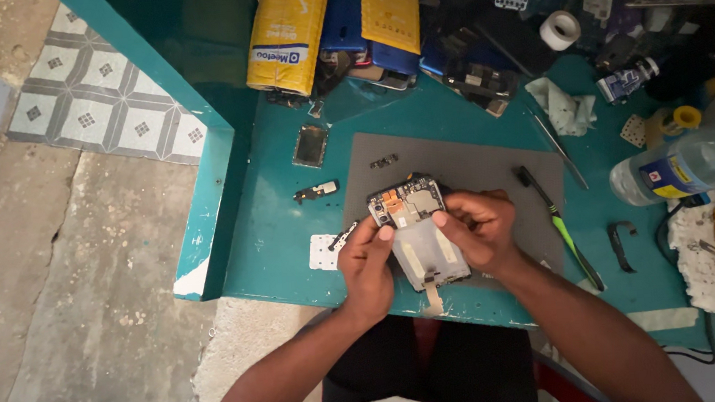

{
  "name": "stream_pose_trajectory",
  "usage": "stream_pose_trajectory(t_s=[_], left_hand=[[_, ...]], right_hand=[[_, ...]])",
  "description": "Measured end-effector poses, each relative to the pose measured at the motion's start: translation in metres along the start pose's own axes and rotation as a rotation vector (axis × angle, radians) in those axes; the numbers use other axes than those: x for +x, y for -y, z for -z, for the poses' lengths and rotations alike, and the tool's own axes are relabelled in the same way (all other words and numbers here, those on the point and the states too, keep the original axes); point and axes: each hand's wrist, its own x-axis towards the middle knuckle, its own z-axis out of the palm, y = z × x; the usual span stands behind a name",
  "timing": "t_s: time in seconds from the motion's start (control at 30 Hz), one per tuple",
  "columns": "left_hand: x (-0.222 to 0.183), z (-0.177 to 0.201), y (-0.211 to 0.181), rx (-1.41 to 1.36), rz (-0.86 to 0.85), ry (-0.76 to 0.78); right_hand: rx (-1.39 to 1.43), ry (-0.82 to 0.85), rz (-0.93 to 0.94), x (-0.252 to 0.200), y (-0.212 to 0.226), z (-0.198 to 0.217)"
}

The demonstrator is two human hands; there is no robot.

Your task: The person disassembles a smartphone, removes the motherboard, and then reassembles the device by reconnecting internal components and securing them with a screwdriver.

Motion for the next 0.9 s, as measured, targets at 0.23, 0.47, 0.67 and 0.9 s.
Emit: stream_pose_trajectory(t_s=[0.23,0.47,0.67,0.9], left_hand=[[0.001,0.004,0.005,-0.023,-0.016,0.015],[0.001,0.003,0.004,-0.039,-0.021,0.011],[0.000,0.003,0.004,-0.042,-0.039,0.023],[0.000,0.002,0.002,-0.026,0.001,0.018]], right_hand=[[-0.015,0.009,0.016,0.004,0.005,-0.002],[-0.013,0.001,-0.022,0.002,0.004,-0.002],[-0.020,-0.007,-0.007,0.003,0.005,-0.002],[-0.009,0.006,-0.007,0.016,0.025,-0.007]])
